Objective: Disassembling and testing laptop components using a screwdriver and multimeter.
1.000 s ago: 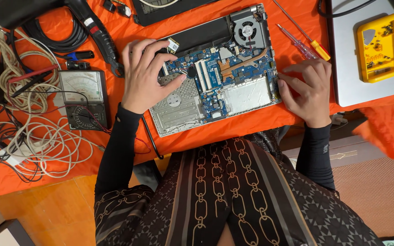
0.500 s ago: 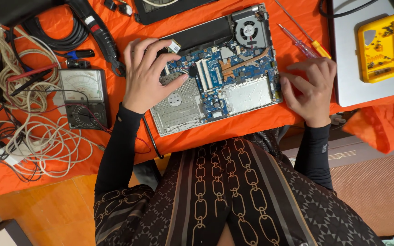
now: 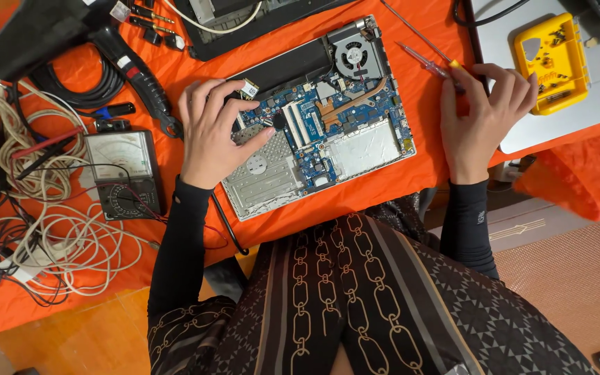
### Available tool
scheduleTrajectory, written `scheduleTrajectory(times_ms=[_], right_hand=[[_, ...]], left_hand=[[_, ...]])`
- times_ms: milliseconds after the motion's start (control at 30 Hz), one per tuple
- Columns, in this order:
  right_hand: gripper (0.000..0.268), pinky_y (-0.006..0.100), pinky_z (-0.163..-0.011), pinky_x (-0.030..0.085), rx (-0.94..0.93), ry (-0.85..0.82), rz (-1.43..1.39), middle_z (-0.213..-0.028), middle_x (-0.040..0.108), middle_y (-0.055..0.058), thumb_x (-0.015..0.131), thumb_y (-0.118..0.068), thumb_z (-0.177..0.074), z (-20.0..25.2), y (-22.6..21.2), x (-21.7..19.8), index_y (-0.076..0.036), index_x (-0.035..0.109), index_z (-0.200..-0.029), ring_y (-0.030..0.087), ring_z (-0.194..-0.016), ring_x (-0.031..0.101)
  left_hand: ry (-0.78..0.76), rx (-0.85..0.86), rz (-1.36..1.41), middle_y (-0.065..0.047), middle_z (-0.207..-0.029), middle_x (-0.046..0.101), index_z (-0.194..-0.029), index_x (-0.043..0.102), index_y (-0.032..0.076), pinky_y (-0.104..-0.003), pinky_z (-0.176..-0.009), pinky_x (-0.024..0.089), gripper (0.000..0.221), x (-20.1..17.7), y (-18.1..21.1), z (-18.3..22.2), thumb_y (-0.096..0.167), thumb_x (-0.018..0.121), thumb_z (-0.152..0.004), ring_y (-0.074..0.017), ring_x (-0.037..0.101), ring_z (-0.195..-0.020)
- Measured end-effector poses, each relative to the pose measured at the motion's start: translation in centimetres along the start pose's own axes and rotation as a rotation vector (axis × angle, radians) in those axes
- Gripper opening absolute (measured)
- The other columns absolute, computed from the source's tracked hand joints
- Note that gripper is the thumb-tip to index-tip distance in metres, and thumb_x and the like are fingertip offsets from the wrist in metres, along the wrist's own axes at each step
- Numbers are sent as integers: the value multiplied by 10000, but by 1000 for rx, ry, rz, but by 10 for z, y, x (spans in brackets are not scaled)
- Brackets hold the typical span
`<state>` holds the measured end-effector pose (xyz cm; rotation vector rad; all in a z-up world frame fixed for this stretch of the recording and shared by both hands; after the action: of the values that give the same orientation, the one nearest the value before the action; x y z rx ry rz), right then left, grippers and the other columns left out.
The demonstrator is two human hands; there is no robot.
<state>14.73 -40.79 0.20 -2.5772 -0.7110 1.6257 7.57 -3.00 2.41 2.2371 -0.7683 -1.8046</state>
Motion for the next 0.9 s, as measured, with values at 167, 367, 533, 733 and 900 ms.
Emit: scheduleTrajectory(times_ms=[167, 367, 533, 733, 900], right_hand=[[155, 533, -1304, 206, 17, 2, 7, -1250, 608, 26, 740, -144, -1009, -1, 1, 3, -126, 774, -1159, 266, -1305, 505], [102, 523, -1269, 204, 22, 13, -5, -1239, 629, 44, 778, -159, -1045, -9, -8, -9, -126, 773, -1142, 270, -1300, 528], [144, 498, -1291, 223, -25, 38, -19, -1196, 679, 20, 797, -127, -1035, -12, -17, -19, -139, 775, -1178, 239, -1231, 577], [211, 559, -1324, 168, -20, 20, -35, -1292, 675, 45, 766, -134, -1048, -7, -13, -7, -115, 731, -1255, 281, -1313, 561], [203, 586, -1327, 95, -40, 4, -29, -1261, 669, 7, 739, -154, -1073, 0, -8, 3, -134, 738, -1276, 234, -1314, 566]], left_hand=[[-2, 8, 4, -60, -1419, 566, -1139, 688, 112, -553, -1191, 236, 428, -1, 0, 0, 444, 853, -925, -302, 433, -1393], [-21, 49, 18, -61, -1407, 590, -1154, 695, 109, -528, -1173, 258, 419, 0, 10, -4, 428, 848, -930, -304, 452, -1389], [19, -1, -46, -73, -1403, 599, -1128, 692, 104, -520, -1197, 286, 404, -2, 7, -7, 419, 836, -918, -303, 464, -1401], [39, -51, -42, -80, -1366, 602, -1103, 699, 111, -512, -1118, 292, 463, -7, 3, -6, 479, 823, -852, -300, 467, -1355], [49, -43, -40, -67, -1387, 579, -1096, 693, 114, -540, -1148, 256, 495, 3, -8, 0, 531, 796, -851, -293, 444, -1369]])
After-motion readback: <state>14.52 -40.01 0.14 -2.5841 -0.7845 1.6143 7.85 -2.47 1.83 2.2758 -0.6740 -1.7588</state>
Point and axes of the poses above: each hand's wrist, its own z-axis away from the middle knuckle, its own x-axis out of the palm, y = z × x, the point moved 8 cm from there along -z, towards the middle knuckle
